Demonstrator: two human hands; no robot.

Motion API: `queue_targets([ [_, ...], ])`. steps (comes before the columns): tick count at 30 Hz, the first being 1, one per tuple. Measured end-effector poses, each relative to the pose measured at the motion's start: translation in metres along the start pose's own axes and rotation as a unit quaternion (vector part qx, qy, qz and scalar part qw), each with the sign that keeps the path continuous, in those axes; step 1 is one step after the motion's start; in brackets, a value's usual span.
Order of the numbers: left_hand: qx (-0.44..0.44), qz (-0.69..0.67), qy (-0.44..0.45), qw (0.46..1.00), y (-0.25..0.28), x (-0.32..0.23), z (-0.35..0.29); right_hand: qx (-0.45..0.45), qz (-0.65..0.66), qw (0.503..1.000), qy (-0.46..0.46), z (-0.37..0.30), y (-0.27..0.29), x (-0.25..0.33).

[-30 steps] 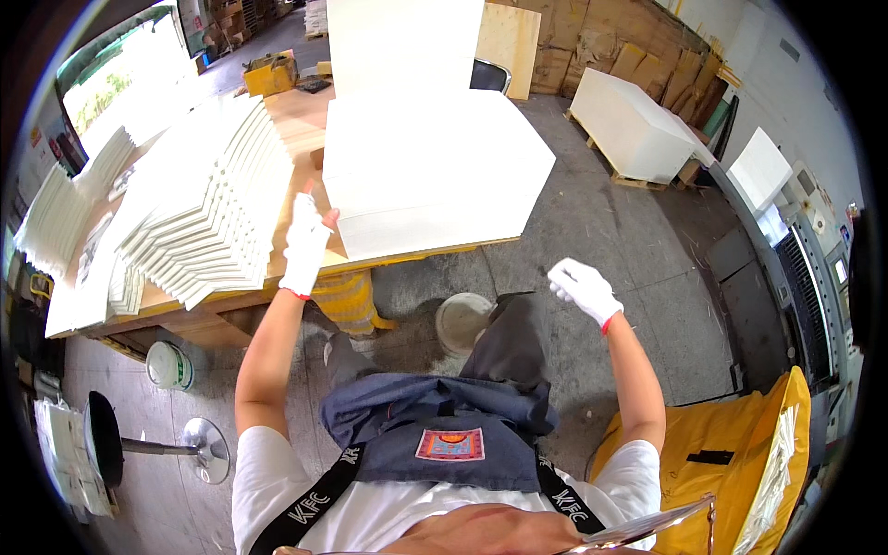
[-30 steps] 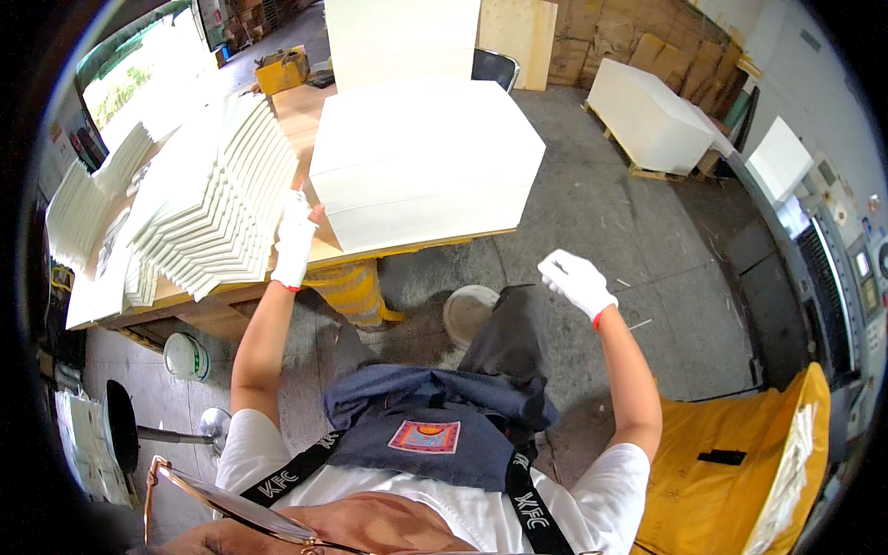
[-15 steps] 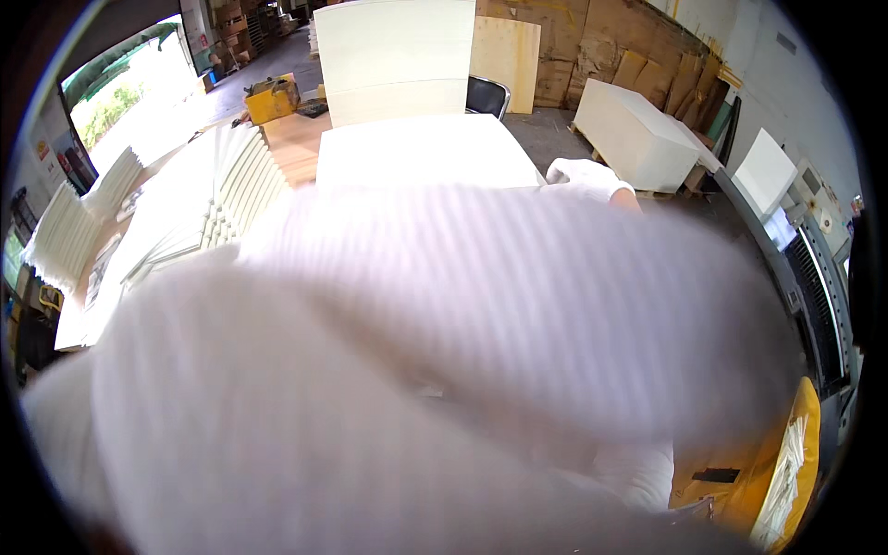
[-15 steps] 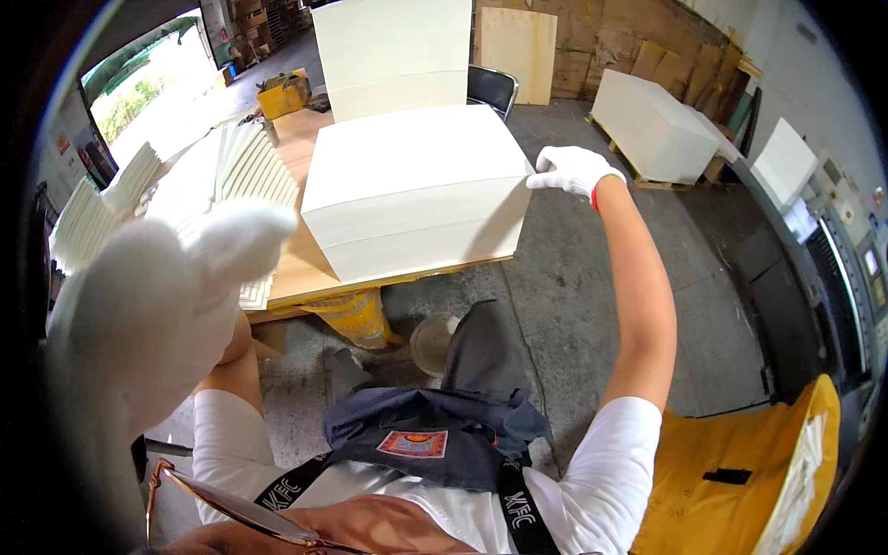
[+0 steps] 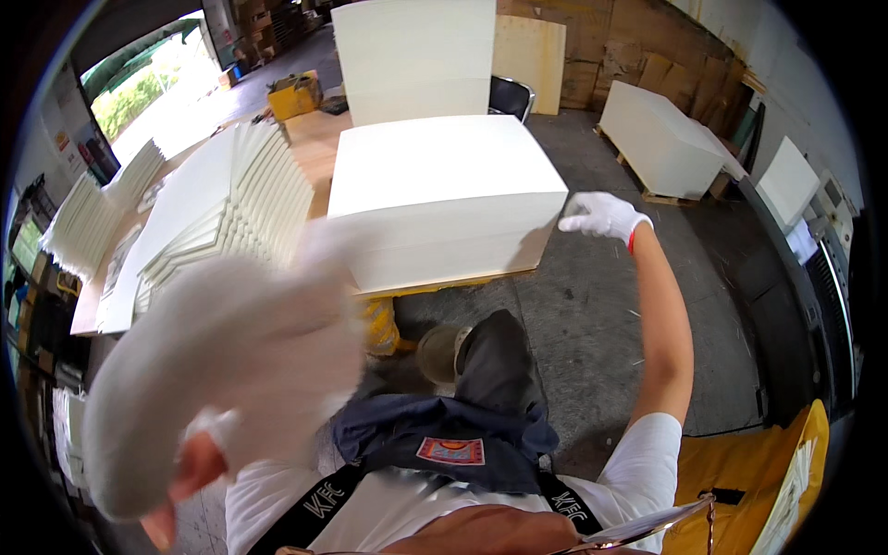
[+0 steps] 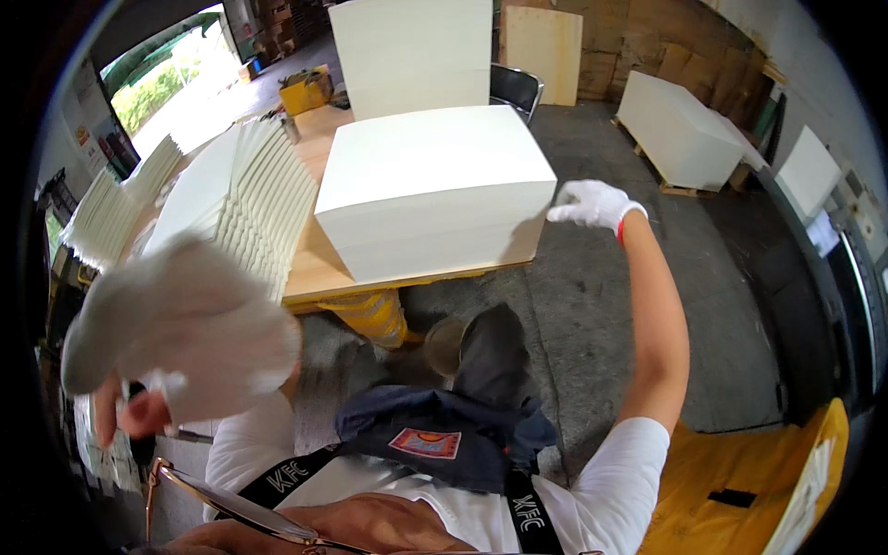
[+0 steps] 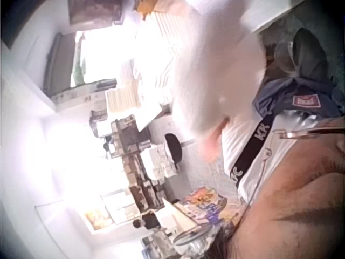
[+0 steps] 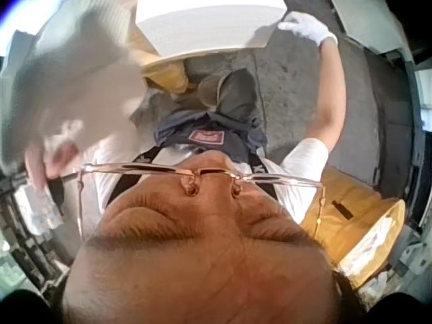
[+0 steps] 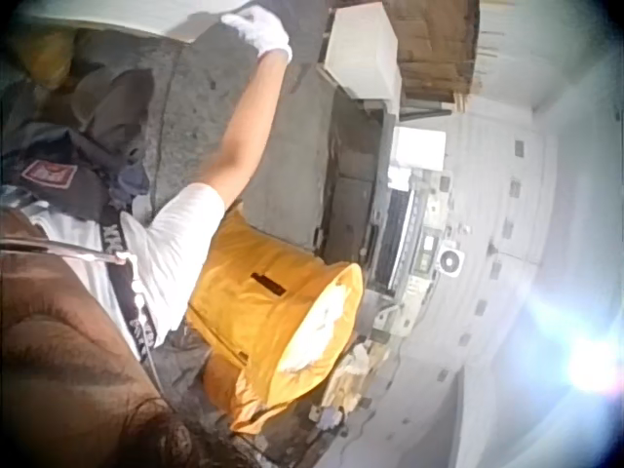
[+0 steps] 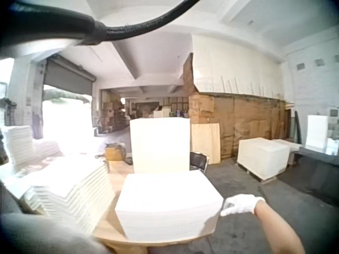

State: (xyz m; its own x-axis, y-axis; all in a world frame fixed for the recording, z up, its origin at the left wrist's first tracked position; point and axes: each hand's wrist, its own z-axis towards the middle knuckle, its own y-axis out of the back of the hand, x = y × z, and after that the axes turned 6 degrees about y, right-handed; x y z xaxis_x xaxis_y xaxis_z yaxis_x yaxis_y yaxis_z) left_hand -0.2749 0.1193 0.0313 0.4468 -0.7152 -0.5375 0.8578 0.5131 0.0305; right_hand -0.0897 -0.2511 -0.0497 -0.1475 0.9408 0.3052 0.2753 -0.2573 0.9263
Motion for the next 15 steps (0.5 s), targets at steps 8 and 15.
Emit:
queue_targets([
  [8, 0.074, -0.207, 0.148, 0.964, -0.043, 0.099, 0.028, -0.007, 0.089, 0.995, 0.039, -0.002, -0.063, -0.035],
  [15, 0.295, -0.366, 0.329, 0.819, -0.074, 0.106, 0.044, -0.051, 0.132, 0.987, 0.082, 0.000, -0.072, -0.030],
])
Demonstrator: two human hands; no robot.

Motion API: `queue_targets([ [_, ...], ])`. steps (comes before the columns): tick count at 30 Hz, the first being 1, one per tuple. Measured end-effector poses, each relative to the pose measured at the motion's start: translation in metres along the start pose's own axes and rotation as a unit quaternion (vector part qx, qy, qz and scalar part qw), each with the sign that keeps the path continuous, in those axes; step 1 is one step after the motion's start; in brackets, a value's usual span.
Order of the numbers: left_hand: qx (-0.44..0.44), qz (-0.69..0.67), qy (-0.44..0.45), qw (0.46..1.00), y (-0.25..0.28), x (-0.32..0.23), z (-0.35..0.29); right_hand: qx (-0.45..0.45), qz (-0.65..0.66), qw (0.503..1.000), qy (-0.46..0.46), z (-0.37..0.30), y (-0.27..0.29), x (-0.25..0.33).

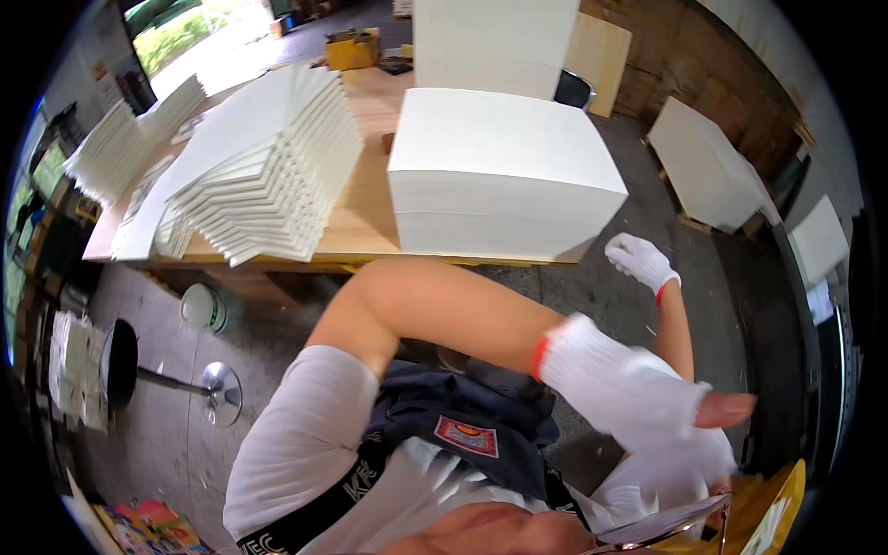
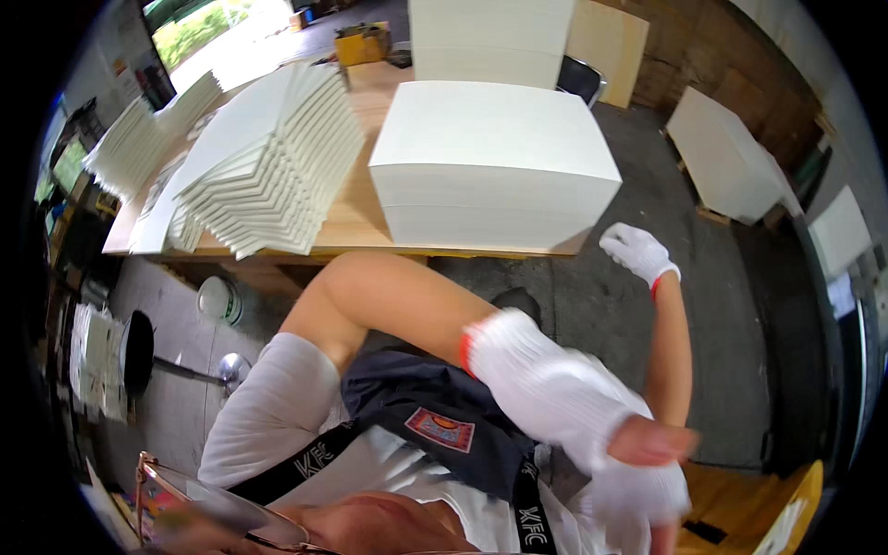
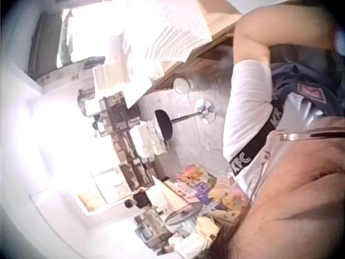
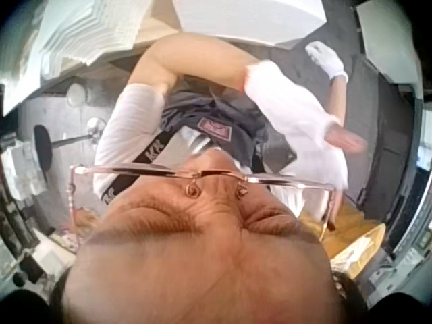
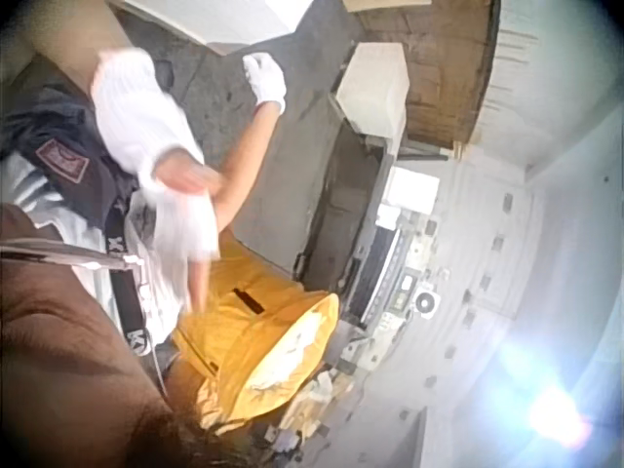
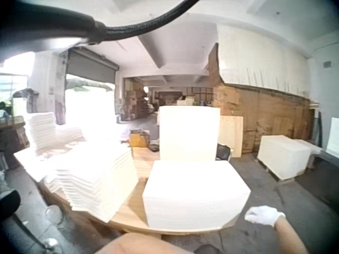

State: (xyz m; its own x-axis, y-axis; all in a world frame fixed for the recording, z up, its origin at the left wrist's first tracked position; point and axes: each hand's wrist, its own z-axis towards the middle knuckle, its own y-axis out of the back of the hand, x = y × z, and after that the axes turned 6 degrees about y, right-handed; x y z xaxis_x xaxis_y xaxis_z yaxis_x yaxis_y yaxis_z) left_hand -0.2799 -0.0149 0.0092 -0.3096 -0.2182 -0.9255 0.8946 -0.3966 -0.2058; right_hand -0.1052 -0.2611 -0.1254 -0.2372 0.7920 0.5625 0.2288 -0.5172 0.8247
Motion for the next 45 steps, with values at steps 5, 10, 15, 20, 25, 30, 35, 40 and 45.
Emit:
queue_targets([
  [5, -0.317, 0.416, 0.034, 0.852, 0.054, -0.025, -0.091, -0.130, 0.157, 0.979, 0.012, -0.015, -0.011, -0.053],
  [10, -0.767, 0.412, -0.251, 0.423, 0.097, 0.035, -0.256, -0.331, 0.554, 0.762, -0.056, 0.035, -0.080, -0.041],
  [15, -0.863, 0.032, -0.269, 0.426, 0.165, 0.162, -0.380, -0.499, 0.602, 0.618, -0.080, 0.107, -0.145, -0.043],
  [20, -0.881, -0.017, -0.296, 0.369, 0.177, 0.185, -0.386, -0.497, 0.560, 0.640, -0.171, 0.109, -0.150, -0.023],
  [25, -0.898, -0.030, -0.282, 0.335, 0.193, 0.194, -0.387, -0.510, 0.545, 0.639, -0.185, 0.115, -0.147, -0.034],
  [30, -0.878, -0.014, -0.296, 0.376, 0.200, 0.194, -0.389, -0.519, 0.516, 0.655, -0.187, 0.111, -0.148, -0.032],
  [35, -0.851, 0.003, -0.253, 0.459, 0.175, 0.182, -0.387, -0.476, 0.497, 0.686, -0.236, 0.107, -0.142, -0.027],
  [40, -0.783, 0.457, -0.257, 0.335, 0.108, 0.103, -0.318, -0.364, 0.558, 0.742, -0.078, 0.071, -0.094, -0.059],
  [45, -0.522, 0.748, -0.046, 0.407, 0.095, -0.018, -0.198, -0.371, 0.415, 0.828, -0.073, 0.028, 0.000, -0.012],
])
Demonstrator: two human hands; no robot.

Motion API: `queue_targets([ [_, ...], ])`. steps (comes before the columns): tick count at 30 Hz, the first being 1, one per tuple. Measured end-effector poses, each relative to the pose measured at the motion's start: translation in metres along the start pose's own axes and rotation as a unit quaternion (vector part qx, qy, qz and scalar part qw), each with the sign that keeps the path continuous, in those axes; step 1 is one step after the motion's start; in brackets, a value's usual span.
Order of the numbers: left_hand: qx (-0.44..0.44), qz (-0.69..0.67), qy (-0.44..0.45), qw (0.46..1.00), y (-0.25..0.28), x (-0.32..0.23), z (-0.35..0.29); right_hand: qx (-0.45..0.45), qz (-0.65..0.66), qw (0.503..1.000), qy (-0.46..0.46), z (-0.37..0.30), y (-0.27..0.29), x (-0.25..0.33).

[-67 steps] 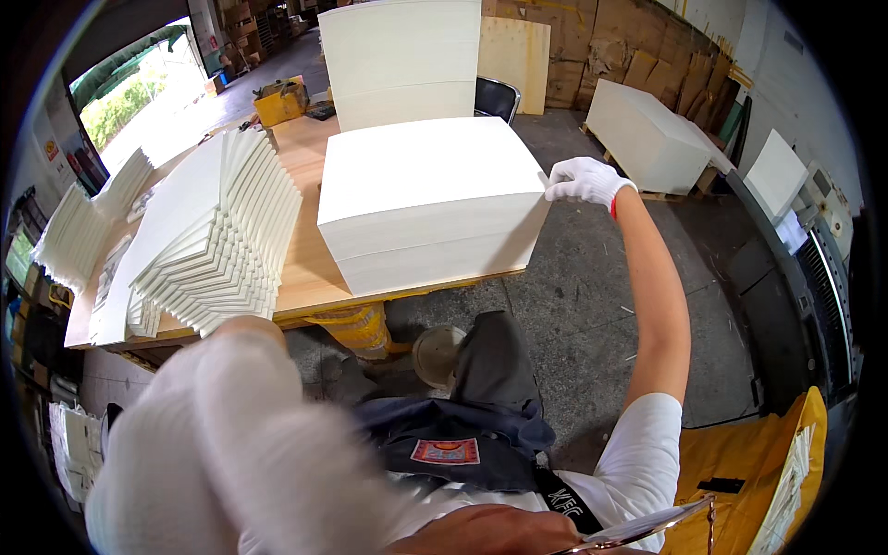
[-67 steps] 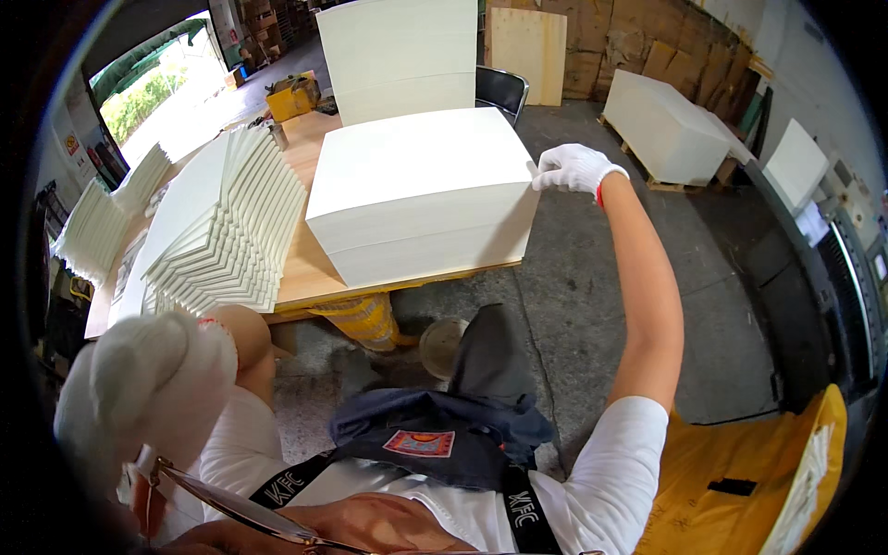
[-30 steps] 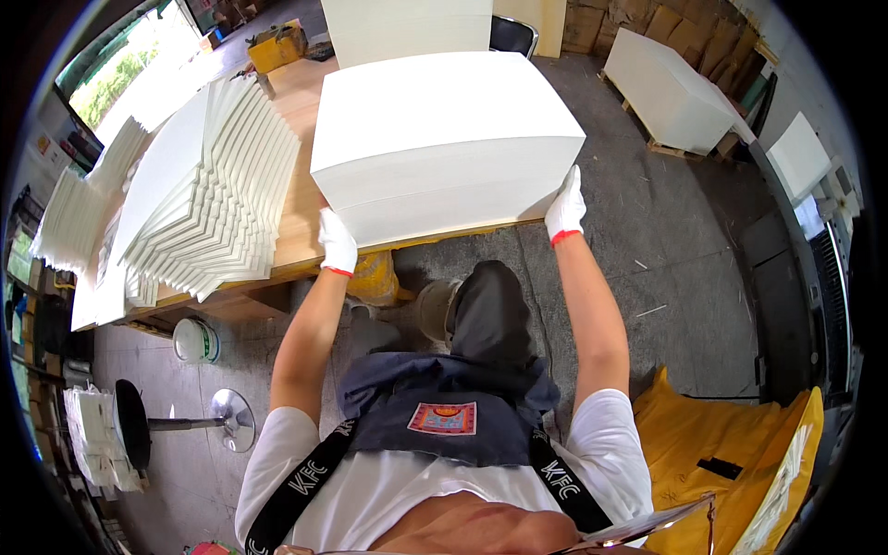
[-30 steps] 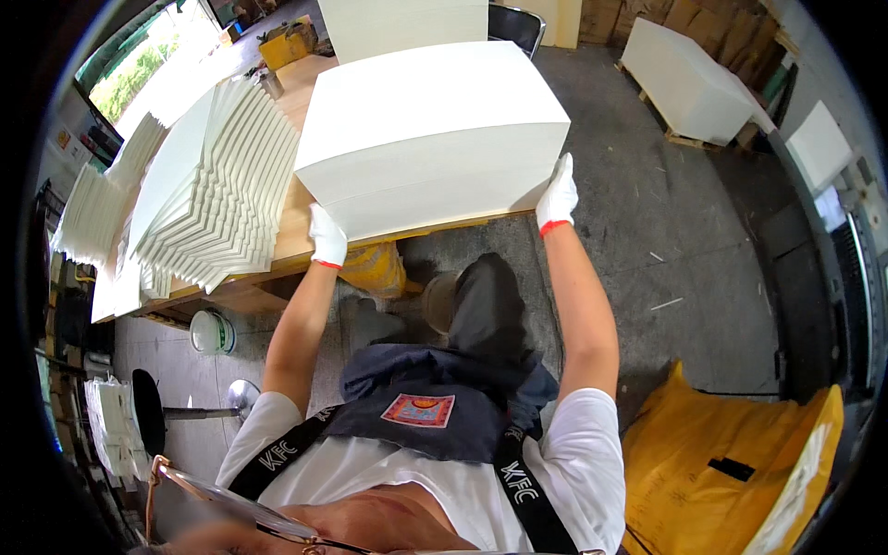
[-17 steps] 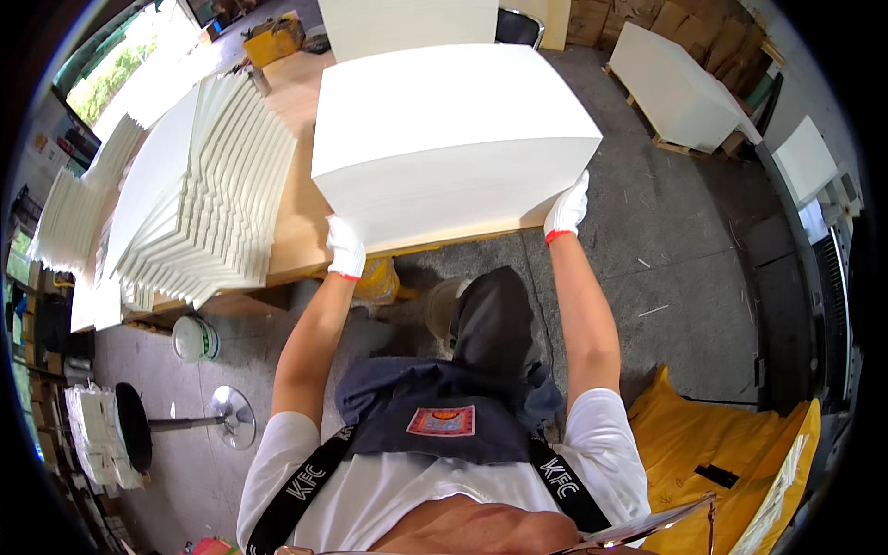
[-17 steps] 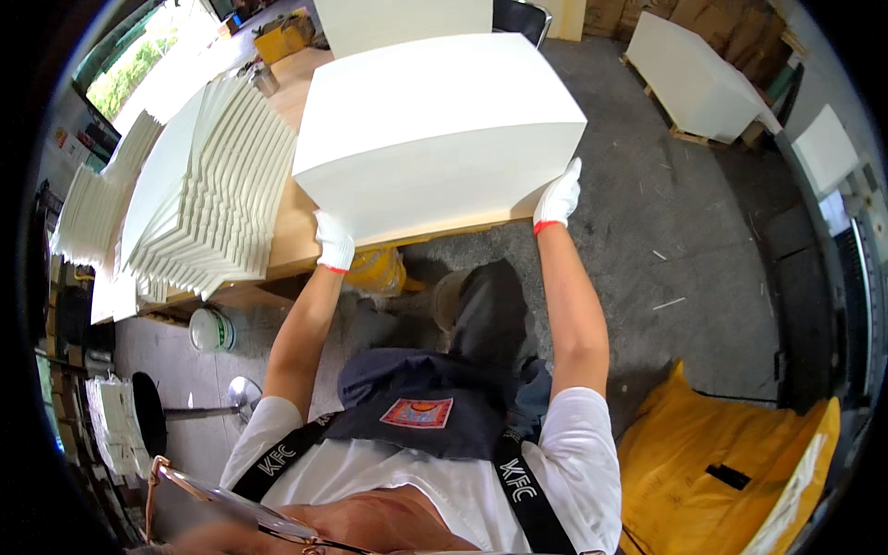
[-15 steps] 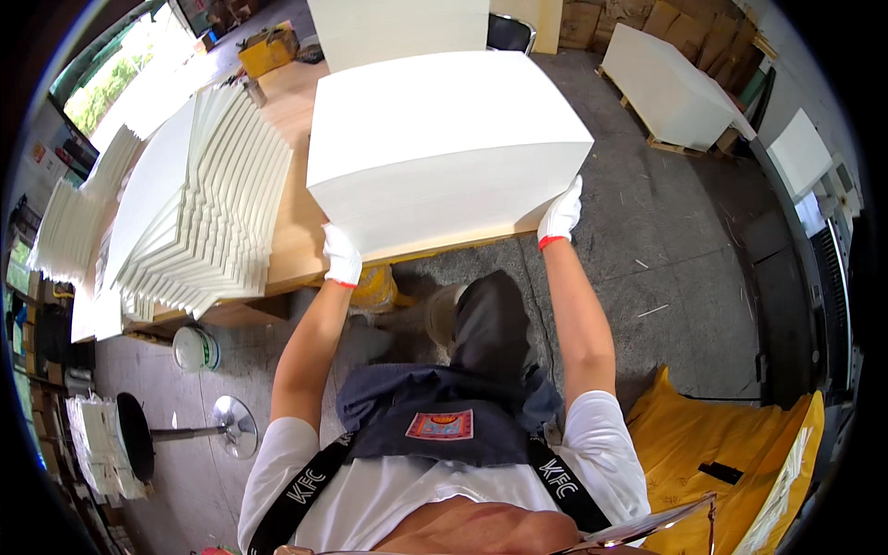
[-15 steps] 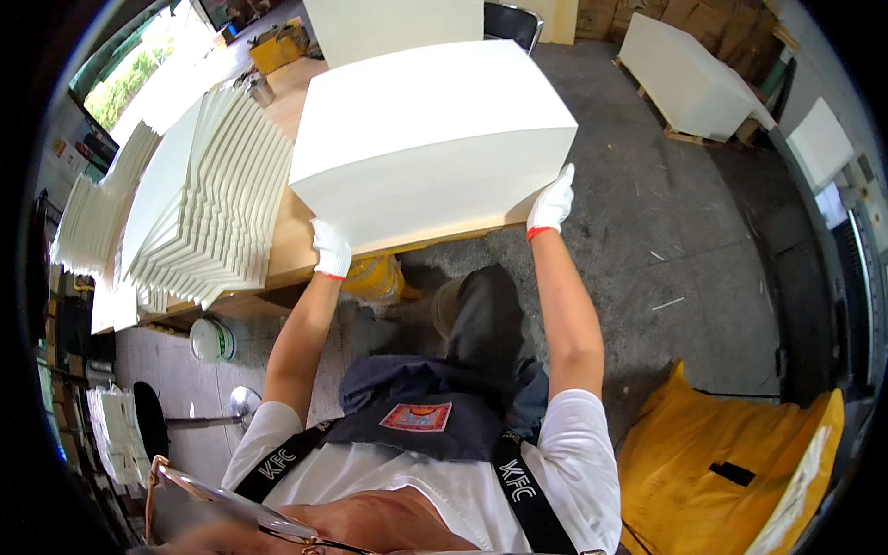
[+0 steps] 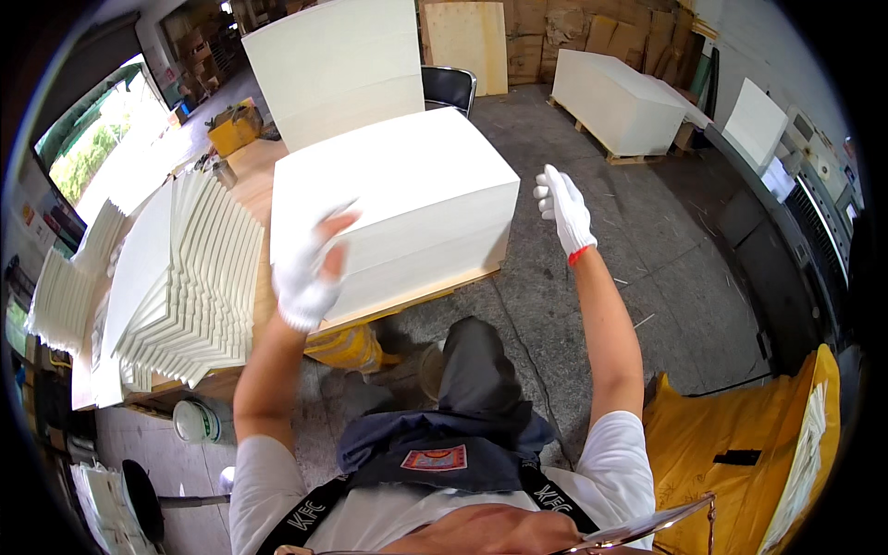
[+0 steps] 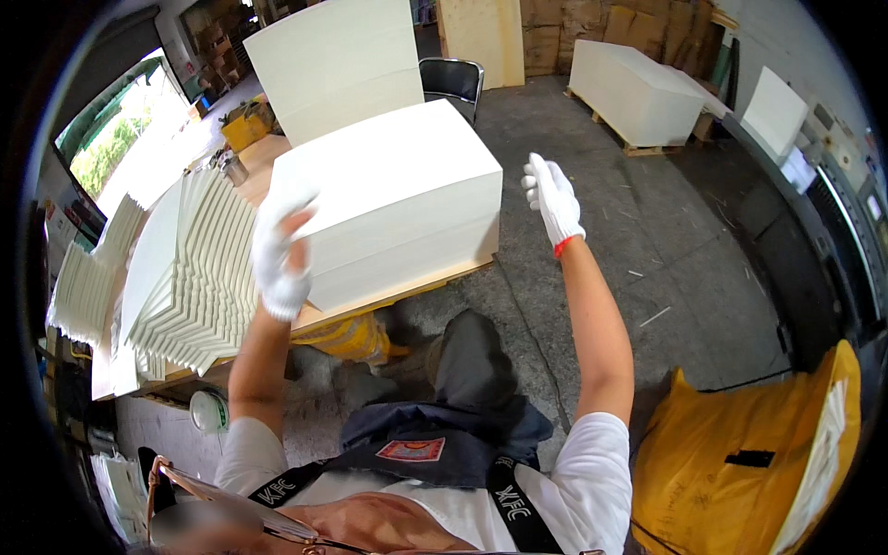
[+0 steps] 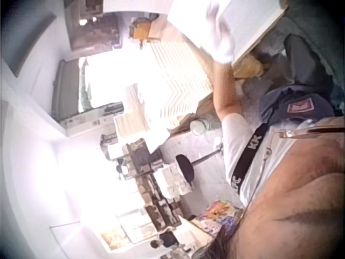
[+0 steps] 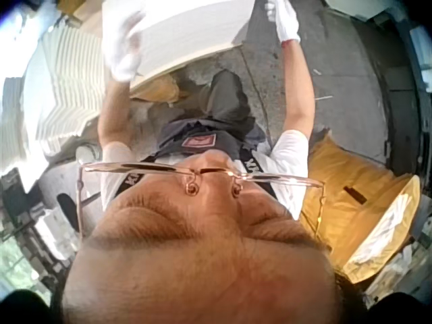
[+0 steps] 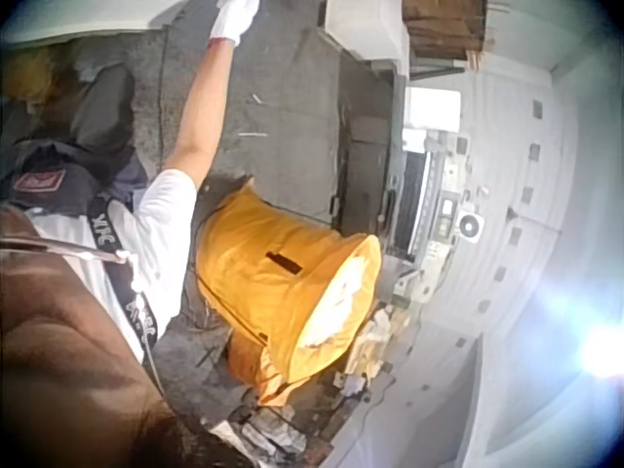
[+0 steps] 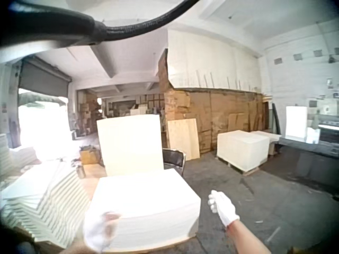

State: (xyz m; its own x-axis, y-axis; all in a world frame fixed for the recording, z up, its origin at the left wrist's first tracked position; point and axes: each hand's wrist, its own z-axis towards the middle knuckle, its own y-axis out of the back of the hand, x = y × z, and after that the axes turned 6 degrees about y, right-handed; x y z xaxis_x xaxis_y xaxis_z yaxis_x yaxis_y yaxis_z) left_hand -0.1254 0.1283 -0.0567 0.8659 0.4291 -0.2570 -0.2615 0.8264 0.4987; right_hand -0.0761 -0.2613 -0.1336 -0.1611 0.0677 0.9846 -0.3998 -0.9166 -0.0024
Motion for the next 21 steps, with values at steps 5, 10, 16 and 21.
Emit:
queue_targets([
  [5, 0.229, 0.166, 0.046, 0.958, -0.090, 0.026, 0.127, 0.065, -0.326, 0.939, 0.083, -0.004, -0.022, 0.053],
  [10, 0.426, 0.054, 0.191, 0.883, -0.127, 0.079, 0.141, 0.116, -0.521, 0.829, 0.167, -0.006, -0.042, 0.075],
  [16, 0.400, 0.046, 0.224, 0.888, -0.138, 0.072, 0.126, 0.084, -0.581, 0.716, 0.378, 0.008, -0.039, 0.089],
  [21, 0.349, 0.013, 0.181, 0.920, -0.135, 0.054, 0.116, 0.073, -0.279, 0.948, 0.136, 0.015, -0.058, 0.072],
])
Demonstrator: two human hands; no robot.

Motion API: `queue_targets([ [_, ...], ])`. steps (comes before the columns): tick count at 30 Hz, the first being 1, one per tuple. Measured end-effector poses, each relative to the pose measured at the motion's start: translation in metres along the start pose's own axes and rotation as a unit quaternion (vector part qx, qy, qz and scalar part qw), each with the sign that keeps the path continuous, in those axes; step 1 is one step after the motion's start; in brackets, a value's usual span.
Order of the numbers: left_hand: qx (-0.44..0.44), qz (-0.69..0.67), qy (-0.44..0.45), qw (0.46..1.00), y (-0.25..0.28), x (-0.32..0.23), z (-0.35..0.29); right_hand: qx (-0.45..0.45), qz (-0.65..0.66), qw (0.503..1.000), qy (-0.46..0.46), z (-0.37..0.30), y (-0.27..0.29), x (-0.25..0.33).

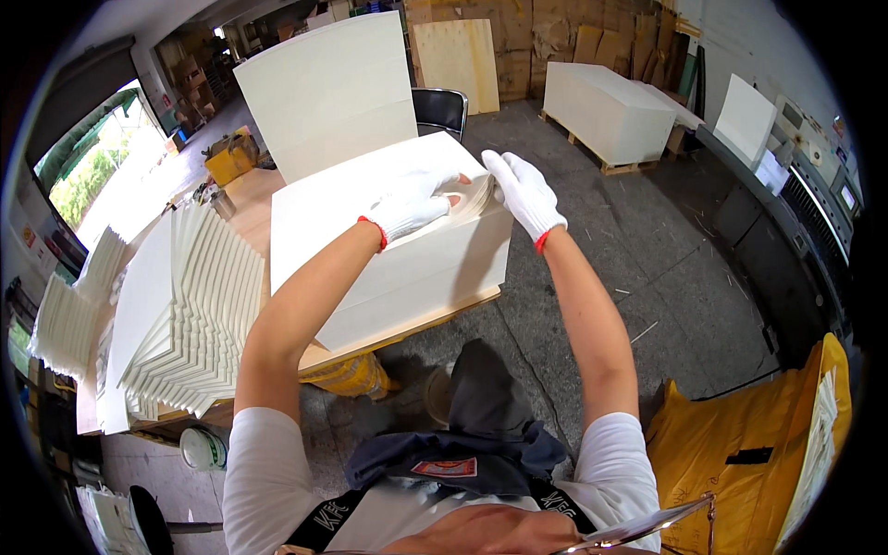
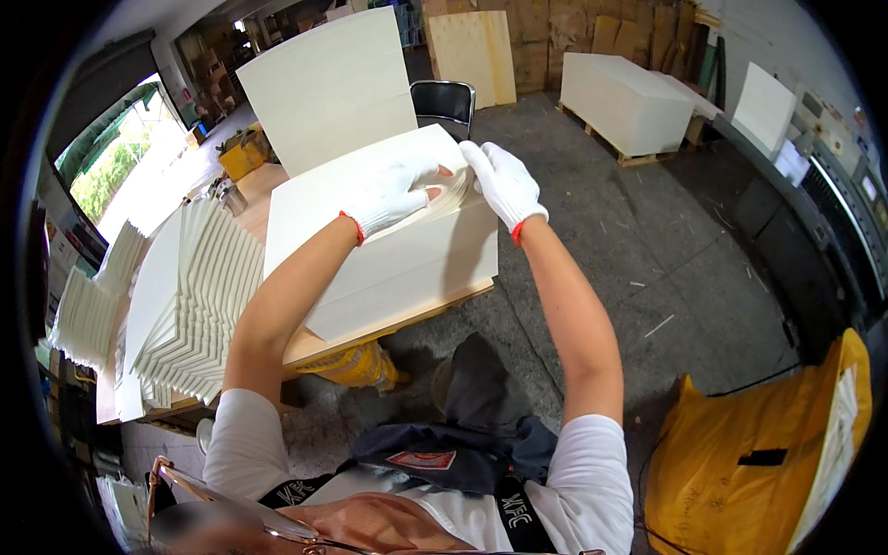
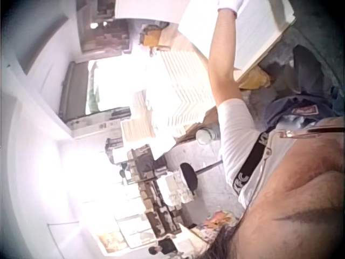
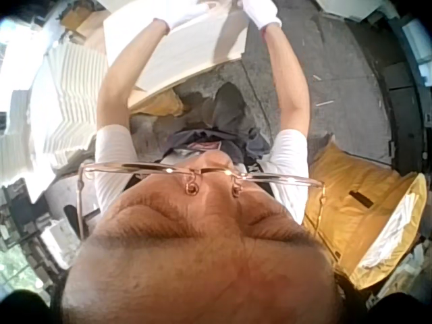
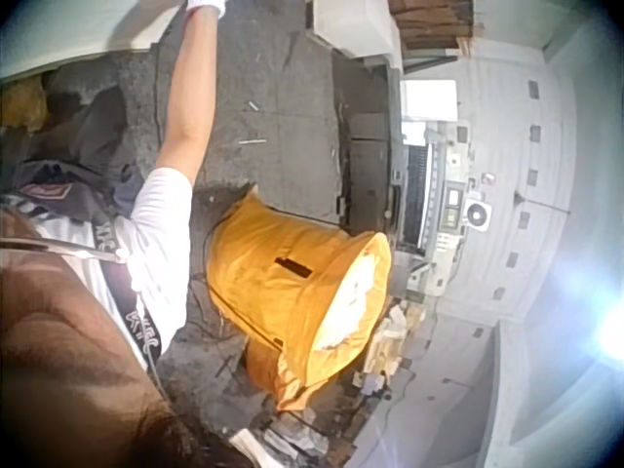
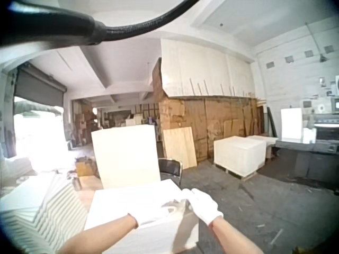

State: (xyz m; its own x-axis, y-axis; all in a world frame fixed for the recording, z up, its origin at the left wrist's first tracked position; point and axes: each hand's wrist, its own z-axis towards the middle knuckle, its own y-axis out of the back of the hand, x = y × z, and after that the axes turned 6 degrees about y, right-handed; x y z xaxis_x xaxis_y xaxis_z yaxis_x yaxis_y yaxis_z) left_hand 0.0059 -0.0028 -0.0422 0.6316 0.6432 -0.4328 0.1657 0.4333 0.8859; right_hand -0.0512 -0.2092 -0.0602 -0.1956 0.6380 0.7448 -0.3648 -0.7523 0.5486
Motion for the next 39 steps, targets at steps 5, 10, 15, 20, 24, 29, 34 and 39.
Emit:
queue_targets([
  [5, 0.018, -0.150, -0.035, 0.988, -0.004, 0.019, 0.001, -0.107, 0.061, 0.992, -0.024, -0.014, -0.020, 0.005],
  [10, 0.054, -0.190, 0.045, 0.979, 0.002, -0.015, -0.005, -0.194, 0.050, 0.978, 0.053, -0.010, -0.032, -0.021],
  [15, 0.034, -0.170, 0.017, 0.985, 0.003, -0.007, -0.007, -0.170, 0.107, 0.979, 0.028, -0.012, -0.035, -0.021],
  [20, 0.022, -0.193, 0.000, 0.981, -0.001, -0.004, -0.003, -0.186, 0.085, 0.978, 0.047, -0.012, -0.034, -0.022],
  [24, -0.024, -0.243, -0.047, 0.969, -0.009, 0.005, 0.000, -0.173, 0.070, 0.982, 0.035, -0.011, -0.035, -0.023],
  [29, 0.020, -0.101, 0.001, 0.995, -0.005, 0.001, 0.000, -0.182, 0.070, 0.980, 0.050, -0.010, -0.036, -0.030],
  [34, 0.037, -0.164, 0.048, 0.985, -0.002, -0.012, -0.009, -0.173, 0.085, 0.980, 0.040, -0.014, -0.035, -0.023],
  [39, 0.013, -0.154, 0.005, 0.988, -0.009, 0.000, -0.001, -0.181, 0.083, 0.979, 0.037, -0.011, -0.037, -0.028],
])
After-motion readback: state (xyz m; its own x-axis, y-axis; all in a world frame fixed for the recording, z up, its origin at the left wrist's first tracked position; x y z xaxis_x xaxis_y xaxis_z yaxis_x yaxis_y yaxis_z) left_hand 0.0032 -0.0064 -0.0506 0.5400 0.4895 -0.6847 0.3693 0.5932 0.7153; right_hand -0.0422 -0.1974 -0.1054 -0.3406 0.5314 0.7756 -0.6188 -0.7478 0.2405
